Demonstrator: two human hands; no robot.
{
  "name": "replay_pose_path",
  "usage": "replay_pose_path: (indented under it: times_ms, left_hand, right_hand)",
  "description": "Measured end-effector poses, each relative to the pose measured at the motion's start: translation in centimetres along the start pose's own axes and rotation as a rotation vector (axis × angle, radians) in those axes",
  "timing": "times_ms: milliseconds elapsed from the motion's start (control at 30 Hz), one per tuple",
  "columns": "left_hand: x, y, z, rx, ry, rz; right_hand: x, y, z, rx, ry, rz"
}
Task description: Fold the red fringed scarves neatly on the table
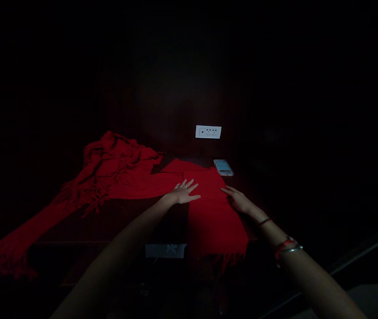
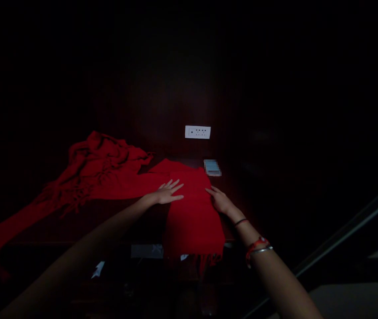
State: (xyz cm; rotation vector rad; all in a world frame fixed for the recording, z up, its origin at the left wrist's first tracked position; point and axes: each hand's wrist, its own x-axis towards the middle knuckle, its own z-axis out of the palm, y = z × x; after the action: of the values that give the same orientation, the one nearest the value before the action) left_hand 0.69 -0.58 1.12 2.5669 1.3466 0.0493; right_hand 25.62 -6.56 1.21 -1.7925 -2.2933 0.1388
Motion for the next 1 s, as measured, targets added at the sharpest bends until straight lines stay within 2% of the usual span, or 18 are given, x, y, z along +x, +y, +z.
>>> replay_pose_path:
  times_ms: [100,167,233,300,367,467,567,700,767,833,933,1000]
  left_hand:
    - [0.4,-0.1,-0.4,-0.005,0.056,0.012]
    - [1.0,0.1,-0.8,0.006,0.183,-0.005]
    - [1.7,0.3,-1.1,0.037,0.359,-0.043]
    - [2.6,0.4,-1.2,0.057,0.447,-0.097]
    - [3.3,0.1,-0.9,0.026,0.369,-0.182]
    - [3.9,-0.8,-0.3,-0.042,0.195,-0.291]
    - [3.8,-1.3,0.3,-0.059,0.156,-0.303]
    - [3.3,-1.0,0.3,-0.080,0.198,-0.313]
    - [3.2,-1.0,-0.4,-0.124,0.235,-0.334]
    - [3.2,-1.5,-1.7,-0.153,0.322,-0.387]
    - [3.4,-3.4,-4.2,-0.142,0.488,-0.574]
    - [3.7,-5.3,-5.4,-0.162,0.482,-0.732]
  right_hand:
    - [1.7,-0.9,-2.1,0.023,-0.130,-0.049]
    - [3.5,-2.1,-3.3,0.067,-0.156,-0.081]
    - [5.3,-3.4,-3.7,0.084,-0.092,-0.089]
    - [6.7,-4.5,-3.1,0.035,-0.001,-0.061]
    - [7.5,-5.0,-1.6,-0.054,0.013,-0.016]
    - [7.3,-4.6,0.7,-0.150,-0.097,0.066]
    - [6.6,-3.7,1.6,-0.179,-0.175,0.119]
    - [7.0,-3.6,0.1,-0.206,-0.239,0.117]
    - [8.2,-4.0,-1.3,-0.187,-0.257,0.066]
    - [9.9,-4.4,-2.7,-0.158,-0.208,0.021]
    - [13.2,-5.0,-3.7,-0.154,-0.075,0.004]
    - [15.5,-5.3,-3.4,-0.158,-0.049,0.015]
